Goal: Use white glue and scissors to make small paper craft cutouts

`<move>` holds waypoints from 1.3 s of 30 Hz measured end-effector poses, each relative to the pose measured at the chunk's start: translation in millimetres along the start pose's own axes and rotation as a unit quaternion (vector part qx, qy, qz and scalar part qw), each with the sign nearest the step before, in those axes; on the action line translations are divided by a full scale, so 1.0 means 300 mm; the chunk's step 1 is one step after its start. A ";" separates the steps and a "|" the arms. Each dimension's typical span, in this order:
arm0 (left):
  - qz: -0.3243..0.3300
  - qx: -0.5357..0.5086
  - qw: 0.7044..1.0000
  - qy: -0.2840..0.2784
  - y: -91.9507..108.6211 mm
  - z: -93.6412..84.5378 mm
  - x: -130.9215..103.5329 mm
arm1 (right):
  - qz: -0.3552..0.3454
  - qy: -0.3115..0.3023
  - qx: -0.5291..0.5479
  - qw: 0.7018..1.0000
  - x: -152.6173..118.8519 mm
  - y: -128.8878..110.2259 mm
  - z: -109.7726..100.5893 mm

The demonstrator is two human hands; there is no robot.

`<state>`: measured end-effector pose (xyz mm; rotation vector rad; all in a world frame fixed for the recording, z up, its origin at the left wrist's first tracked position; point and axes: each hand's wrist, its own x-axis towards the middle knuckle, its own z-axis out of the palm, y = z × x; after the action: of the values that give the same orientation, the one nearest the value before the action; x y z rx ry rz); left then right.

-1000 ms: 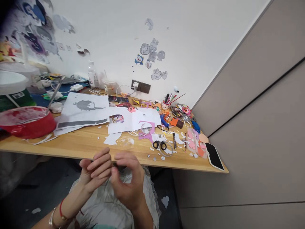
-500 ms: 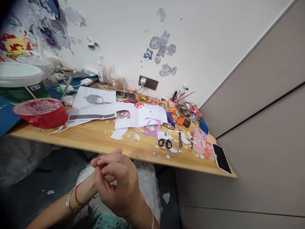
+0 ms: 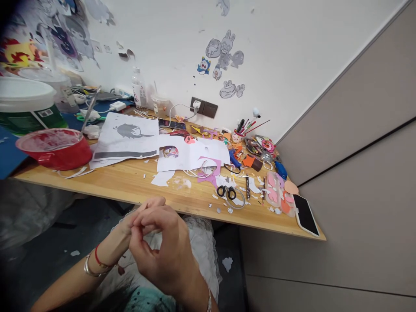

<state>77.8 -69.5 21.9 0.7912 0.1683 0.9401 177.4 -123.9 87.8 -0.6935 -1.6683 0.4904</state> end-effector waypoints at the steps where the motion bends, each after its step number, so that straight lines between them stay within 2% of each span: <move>1: -0.008 0.008 1.000 -0.005 0.019 -0.001 -0.003 | 0.012 -0.012 0.001 1.000 0.001 -0.003 -0.004; 5: -0.028 0.056 0.998 -0.007 0.078 -0.001 -0.016 | 0.066 -0.047 0.014 0.997 0.001 -0.012 -0.008; 9: -0.017 0.102 0.995 0.011 0.103 -0.007 -0.026 | 0.098 -0.060 -0.024 0.993 -0.007 -0.006 0.004; 13: -0.003 0.131 0.991 0.021 0.111 -0.023 -0.031 | 0.084 -0.061 -0.059 0.993 -0.017 0.011 0.024; 18: 0.014 0.139 0.989 0.043 0.088 -0.034 -0.032 | 0.068 -0.018 -0.045 0.997 -0.015 0.021 0.050; 25: 0.014 0.150 0.987 0.060 0.076 -0.006 -0.026 | 0.046 0.007 -0.002 0.999 -0.016 0.022 0.072; 32: 0.012 0.153 0.986 0.071 0.094 0.034 -0.032 | 0.047 0.005 0.017 0.999 -0.008 0.015 0.073; 39: 0.000 0.148 0.987 0.064 0.088 0.020 -0.022 | 0.058 -0.011 -0.003 0.998 0.000 0.007 0.065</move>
<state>59.2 -68.8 42.6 1.0042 0.4277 0.9790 158.6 -121.3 82.3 -0.7951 -1.6572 0.5761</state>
